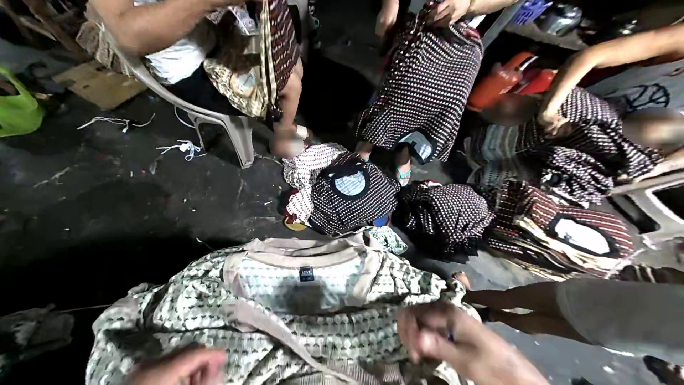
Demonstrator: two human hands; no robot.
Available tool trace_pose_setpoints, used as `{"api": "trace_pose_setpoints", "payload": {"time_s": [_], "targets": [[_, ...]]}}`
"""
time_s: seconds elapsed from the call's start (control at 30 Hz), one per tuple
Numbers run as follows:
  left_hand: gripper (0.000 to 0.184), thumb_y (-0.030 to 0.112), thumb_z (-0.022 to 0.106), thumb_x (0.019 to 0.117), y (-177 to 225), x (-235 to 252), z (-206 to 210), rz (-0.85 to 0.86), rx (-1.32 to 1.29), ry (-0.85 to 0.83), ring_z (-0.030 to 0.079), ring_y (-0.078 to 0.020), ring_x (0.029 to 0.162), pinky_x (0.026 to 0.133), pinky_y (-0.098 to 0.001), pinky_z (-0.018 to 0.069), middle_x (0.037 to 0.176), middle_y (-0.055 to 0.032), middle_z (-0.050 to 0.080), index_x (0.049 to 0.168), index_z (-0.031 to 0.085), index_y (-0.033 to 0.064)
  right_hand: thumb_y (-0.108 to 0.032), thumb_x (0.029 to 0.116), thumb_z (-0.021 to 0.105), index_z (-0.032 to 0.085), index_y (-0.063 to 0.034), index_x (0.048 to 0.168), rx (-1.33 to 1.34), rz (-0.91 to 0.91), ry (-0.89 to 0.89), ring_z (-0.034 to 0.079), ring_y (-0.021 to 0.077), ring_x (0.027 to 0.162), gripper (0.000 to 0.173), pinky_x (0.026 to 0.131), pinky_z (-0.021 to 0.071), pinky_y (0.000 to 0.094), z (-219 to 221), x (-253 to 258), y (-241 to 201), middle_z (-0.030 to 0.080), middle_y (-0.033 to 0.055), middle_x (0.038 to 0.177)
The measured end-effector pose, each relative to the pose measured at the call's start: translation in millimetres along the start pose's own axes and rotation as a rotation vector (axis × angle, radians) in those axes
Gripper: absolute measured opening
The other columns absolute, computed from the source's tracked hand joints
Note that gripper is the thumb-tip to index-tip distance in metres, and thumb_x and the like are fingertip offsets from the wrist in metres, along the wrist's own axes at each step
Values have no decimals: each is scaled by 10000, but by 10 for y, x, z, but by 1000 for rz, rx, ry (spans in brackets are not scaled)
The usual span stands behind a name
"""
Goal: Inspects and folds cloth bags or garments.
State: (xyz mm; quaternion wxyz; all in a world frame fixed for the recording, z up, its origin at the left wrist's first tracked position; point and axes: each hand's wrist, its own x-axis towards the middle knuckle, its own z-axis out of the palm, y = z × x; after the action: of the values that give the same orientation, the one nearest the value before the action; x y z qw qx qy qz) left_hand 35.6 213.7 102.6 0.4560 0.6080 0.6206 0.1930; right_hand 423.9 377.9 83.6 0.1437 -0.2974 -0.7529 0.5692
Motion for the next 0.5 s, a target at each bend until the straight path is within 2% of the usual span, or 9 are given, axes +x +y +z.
{"api": "trace_pose_setpoints", "payload": {"time_s": [0.03, 0.07, 0.1, 0.17, 0.2, 0.27, 0.4, 0.47, 0.5], "targets": [[301, 204, 567, 1044, 45, 182, 4, -11, 78, 150, 724, -297, 932, 866, -507, 588, 1038, -200, 733, 1146, 709, -41, -509, 1051, 490, 685, -164, 848, 45, 25, 129, 592, -41, 664, 446, 632, 527, 183, 43, 162, -19, 651, -108, 747], [273, 218, 583, 1026, 40, 409, 48, 13, 189, 310, 726, -268, 908, 826, -497, 602, 1019, -153, 737, 1117, 730, 7, -438, 1065, 477, 679, -165, 850, 44, 58, 246, 544, -57, 599, 402, 562, 489, 162, 99, 360, -32, 619, -129, 707], [242, 231, 617, 989, -10, 663, 116, 45, 312, 442, 724, -267, 924, 809, -514, 605, 1031, -117, 732, 1095, 744, 55, -323, 1061, 485, 687, -121, 873, -13, 105, 338, 533, -23, 554, 342, 527, 481, 186, 161, 563, -26, 606, -97, 674], [320, 211, 743, 937, -90, 1105, 210, 17, 450, 456, 650, -411, 1126, 943, -644, 522, 1216, -192, 682, 1204, 731, 36, -195, 1058, 539, 698, -12, 1027, -231, 197, 394, 638, 158, 640, 244, 621, 572, 360, 285, 927, 62, 670, 65, 785], [388, 208, 774, 916, -124, 1276, 252, -37, 505, 393, 591, -462, 1205, 996, -678, 467, 1289, -229, 640, 1252, 708, 25, -188, 1053, 571, 698, 8, 1096, -347, 231, 384, 690, 244, 776, 237, 736, 596, 457, 354, 1067, 148, 705, 131, 922], [375, 210, 755, 931, -187, 1486, 324, -147, 571, 279, 552, -448, 1262, 1054, -651, 426, 1328, -223, 611, 1268, 703, 55, -182, 1029, 601, 709, -5, 1142, -490, 291, 315, 708, 326, 979, 236, 886, 574, 553, 462, 1223, 365, 711, 171, 1112], [93, 85, 749, 890, -377, 1433, 447, 45, 544, 507, 655, -422, 1050, 908, -625, 529, 1029, -188, 691, 966, 757, 33, -216, 1019, 617, 711, -1, 1050, -479, 310, 292, 703, 293, 886, 237, 830, 583, 502, 494, 1163, 529, 708, 151, 1003], [96, 92, 689, 906, -429, 1263, 525, 153, 551, 600, 668, -421, 1014, 876, -614, 541, 1018, -185, 689, 946, 738, 19, -235, 1004, 649, 711, -6, 1027, -432, 258, 347, 686, 262, 829, 238, 787, 582, 473, 512, 1092, 553, 701, 135, 963], [154, 130, 624, 922, -435, 1177, 562, 197, 571, 655, 670, -415, 1000, 859, -596, 548, 1018, -181, 685, 937, 733, 23, -239, 988, 677, 716, -18, 1062, -428, 244, 358, 692, 264, 866, 236, 809, 585, 479, 515, 1086, 547, 704, 135, 1018]]}}
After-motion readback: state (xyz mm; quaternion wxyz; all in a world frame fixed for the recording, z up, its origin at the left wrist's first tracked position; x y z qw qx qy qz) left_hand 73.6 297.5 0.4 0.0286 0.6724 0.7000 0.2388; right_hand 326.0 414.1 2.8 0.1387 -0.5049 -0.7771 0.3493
